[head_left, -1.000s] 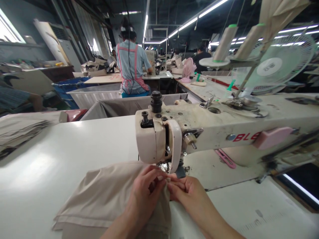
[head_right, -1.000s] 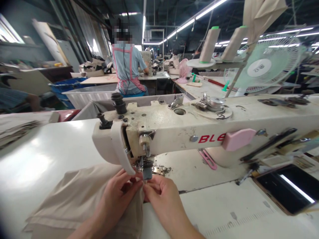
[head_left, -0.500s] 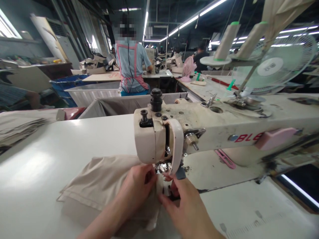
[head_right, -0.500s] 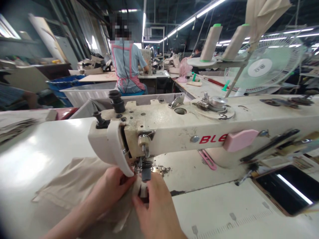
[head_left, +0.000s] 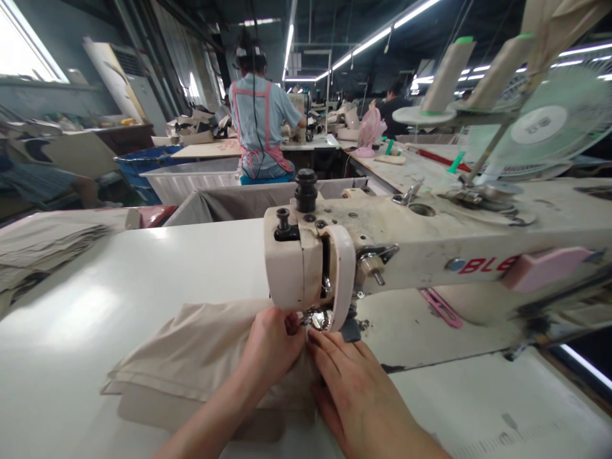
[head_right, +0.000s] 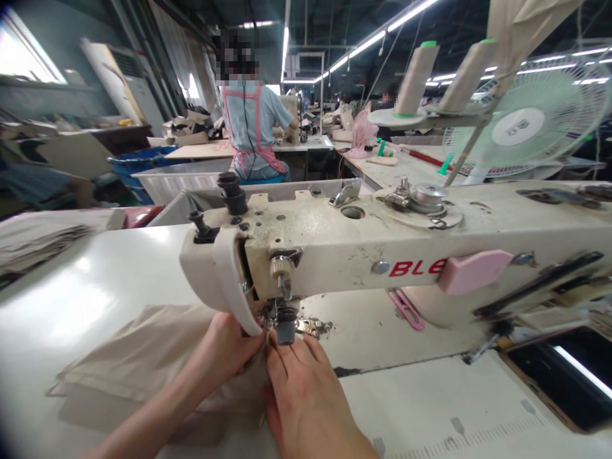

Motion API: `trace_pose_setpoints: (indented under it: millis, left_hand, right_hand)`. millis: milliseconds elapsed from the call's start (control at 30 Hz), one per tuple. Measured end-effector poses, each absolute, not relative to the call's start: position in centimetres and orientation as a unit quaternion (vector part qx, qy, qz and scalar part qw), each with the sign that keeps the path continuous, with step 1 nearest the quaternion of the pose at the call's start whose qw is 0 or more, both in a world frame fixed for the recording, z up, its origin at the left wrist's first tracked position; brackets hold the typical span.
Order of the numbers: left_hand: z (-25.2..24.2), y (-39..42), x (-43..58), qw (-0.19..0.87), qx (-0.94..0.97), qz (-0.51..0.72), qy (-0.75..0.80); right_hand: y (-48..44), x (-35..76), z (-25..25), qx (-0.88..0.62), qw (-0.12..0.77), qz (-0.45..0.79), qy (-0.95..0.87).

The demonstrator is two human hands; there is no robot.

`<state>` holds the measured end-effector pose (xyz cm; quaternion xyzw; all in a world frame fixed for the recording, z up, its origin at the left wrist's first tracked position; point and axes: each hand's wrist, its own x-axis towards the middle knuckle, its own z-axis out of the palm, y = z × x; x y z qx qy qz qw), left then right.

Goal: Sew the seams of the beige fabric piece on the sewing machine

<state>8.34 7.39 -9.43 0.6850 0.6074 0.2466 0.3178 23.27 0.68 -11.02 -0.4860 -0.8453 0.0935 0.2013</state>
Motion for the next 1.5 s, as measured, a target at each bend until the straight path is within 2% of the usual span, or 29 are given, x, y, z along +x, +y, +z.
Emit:
trace_pose_setpoints:
  millis: [167,400,600,733,933,1133,1267,1367,1500]
  left_hand:
    - [-10.0,7.5,8.4,0.29,0.688,0.26,0.613]
    - [-11.0,8.3,8.6,0.258,0.69,0.296,0.608]
    - [-11.2,8.3,8.5,0.251,0.696,0.321,0.59]
    - [-10.9,8.7,8.7,0.24,0.688,0.351,0.587]
    - [-9.5,7.8,6.7,0.187,0.702,0.377,0.575]
    - [-9.9,3.0,4.5,0.19,0.887,0.188,0.377]
    - [-9.7,2.7,4.9,0.239,0.839,0.194,0.449]
    - [-8.8,3.3,5.1,0.291,0.809,0.178,0.479]
    - [-8.8,3.6,5.0,0.245,0.834,0.142,0.474]
  right_hand:
    - [0.9,23.8,-11.1,-0.48,0.192,0.112,-0.849]
    - [1.2,24.0,-11.7,-0.462,0.232,0.085,-0.852]
    - [1.5,24.1,-12.3,-0.446,0.23,0.042,-0.864]
    - [1.5,24.3,-12.9,-0.435,0.244,0.008,-0.866]
    - [1.7,24.5,-12.8,-0.417,0.217,-0.001,-0.883]
    - [1.1,24.3,-12.0,-0.426,0.285,0.082,-0.855]
    - [0.0,24.6,-11.4,-0.454,0.307,0.123,-0.828]
    - [-0.9,24.6,-11.4,-0.43,0.28,0.108,-0.852]
    - [-1.5,24.4,-11.5,-0.419,0.256,0.108,-0.865]
